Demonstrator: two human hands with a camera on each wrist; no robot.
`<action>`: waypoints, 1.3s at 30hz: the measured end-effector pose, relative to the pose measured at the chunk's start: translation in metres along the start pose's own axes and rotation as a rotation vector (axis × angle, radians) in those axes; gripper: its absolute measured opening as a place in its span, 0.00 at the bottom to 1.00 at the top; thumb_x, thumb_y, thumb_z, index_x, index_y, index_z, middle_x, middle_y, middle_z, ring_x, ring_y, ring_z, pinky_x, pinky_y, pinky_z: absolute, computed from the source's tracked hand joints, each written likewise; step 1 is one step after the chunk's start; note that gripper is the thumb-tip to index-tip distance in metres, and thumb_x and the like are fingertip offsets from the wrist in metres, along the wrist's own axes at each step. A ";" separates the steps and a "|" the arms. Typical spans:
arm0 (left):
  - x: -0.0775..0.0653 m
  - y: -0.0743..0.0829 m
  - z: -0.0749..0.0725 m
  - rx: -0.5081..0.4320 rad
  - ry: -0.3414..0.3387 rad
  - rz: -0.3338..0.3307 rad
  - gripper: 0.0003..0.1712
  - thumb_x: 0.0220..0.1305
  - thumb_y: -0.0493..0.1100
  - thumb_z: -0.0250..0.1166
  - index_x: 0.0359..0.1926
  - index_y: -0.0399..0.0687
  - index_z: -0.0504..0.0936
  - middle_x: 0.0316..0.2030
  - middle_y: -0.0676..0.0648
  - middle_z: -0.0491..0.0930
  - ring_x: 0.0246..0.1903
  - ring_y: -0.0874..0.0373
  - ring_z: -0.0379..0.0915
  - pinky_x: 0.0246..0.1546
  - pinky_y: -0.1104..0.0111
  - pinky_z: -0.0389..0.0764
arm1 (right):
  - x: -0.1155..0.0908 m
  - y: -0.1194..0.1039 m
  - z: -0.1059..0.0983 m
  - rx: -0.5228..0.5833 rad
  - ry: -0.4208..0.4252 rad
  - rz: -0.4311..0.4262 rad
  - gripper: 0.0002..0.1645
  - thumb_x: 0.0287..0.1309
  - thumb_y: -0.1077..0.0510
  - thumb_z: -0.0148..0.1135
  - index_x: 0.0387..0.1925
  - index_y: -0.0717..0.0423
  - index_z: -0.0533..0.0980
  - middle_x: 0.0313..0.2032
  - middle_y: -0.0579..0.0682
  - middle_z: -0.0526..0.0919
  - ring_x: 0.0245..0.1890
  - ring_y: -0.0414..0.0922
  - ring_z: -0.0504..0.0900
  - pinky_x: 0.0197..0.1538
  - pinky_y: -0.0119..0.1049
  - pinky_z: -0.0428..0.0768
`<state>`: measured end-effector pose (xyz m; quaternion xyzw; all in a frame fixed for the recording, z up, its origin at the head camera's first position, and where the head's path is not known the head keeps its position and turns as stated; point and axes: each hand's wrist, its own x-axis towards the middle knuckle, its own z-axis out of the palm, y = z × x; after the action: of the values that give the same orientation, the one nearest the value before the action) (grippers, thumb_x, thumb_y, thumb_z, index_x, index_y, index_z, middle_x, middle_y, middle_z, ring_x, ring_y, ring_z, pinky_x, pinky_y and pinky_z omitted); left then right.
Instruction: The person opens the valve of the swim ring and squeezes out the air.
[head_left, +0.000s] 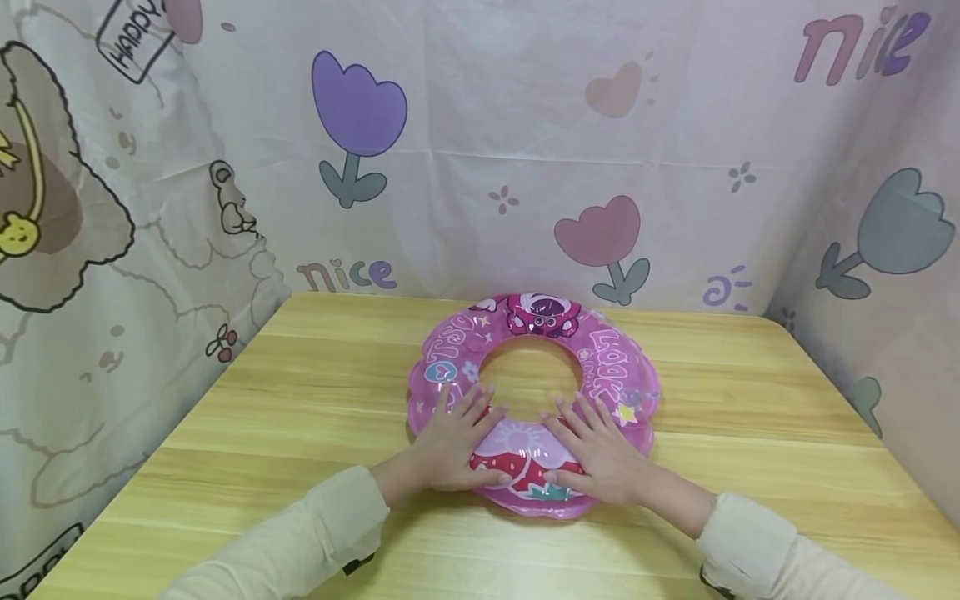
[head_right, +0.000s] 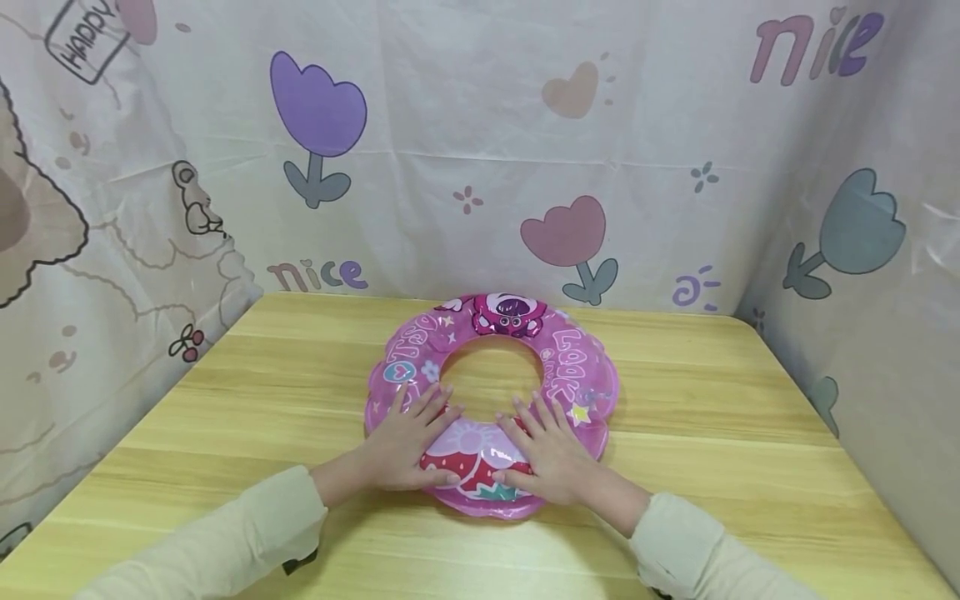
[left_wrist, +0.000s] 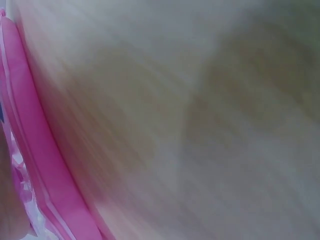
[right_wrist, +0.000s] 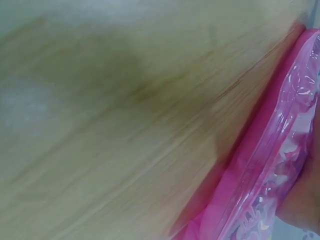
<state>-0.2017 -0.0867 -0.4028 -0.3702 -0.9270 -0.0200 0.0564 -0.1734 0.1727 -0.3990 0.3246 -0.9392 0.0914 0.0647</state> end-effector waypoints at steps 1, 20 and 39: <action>0.000 0.000 0.000 -0.002 -0.003 0.000 0.51 0.54 0.75 0.49 0.70 0.50 0.55 0.72 0.40 0.49 0.71 0.42 0.42 0.66 0.38 0.41 | 0.000 0.000 0.000 0.004 -0.003 0.001 0.42 0.59 0.33 0.49 0.66 0.53 0.62 0.69 0.63 0.56 0.69 0.67 0.48 0.67 0.64 0.46; 0.000 -0.001 -0.001 0.004 -0.034 0.007 0.50 0.55 0.75 0.47 0.71 0.51 0.54 0.72 0.42 0.49 0.71 0.41 0.40 0.65 0.36 0.42 | 0.007 -0.001 -0.007 0.001 -0.160 0.038 0.44 0.60 0.33 0.47 0.68 0.56 0.57 0.70 0.64 0.51 0.70 0.67 0.42 0.68 0.65 0.39; 0.005 0.004 -0.006 0.071 -0.153 -0.022 0.50 0.55 0.78 0.42 0.71 0.55 0.54 0.72 0.43 0.50 0.72 0.42 0.38 0.65 0.37 0.40 | 0.008 0.005 0.001 0.057 -0.208 0.052 0.47 0.59 0.29 0.44 0.69 0.56 0.55 0.71 0.65 0.48 0.70 0.67 0.38 0.69 0.63 0.35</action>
<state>-0.2019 -0.0814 -0.3964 -0.3583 -0.9327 0.0404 -0.0017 -0.1826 0.1715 -0.3996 0.3097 -0.9459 0.0855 -0.0448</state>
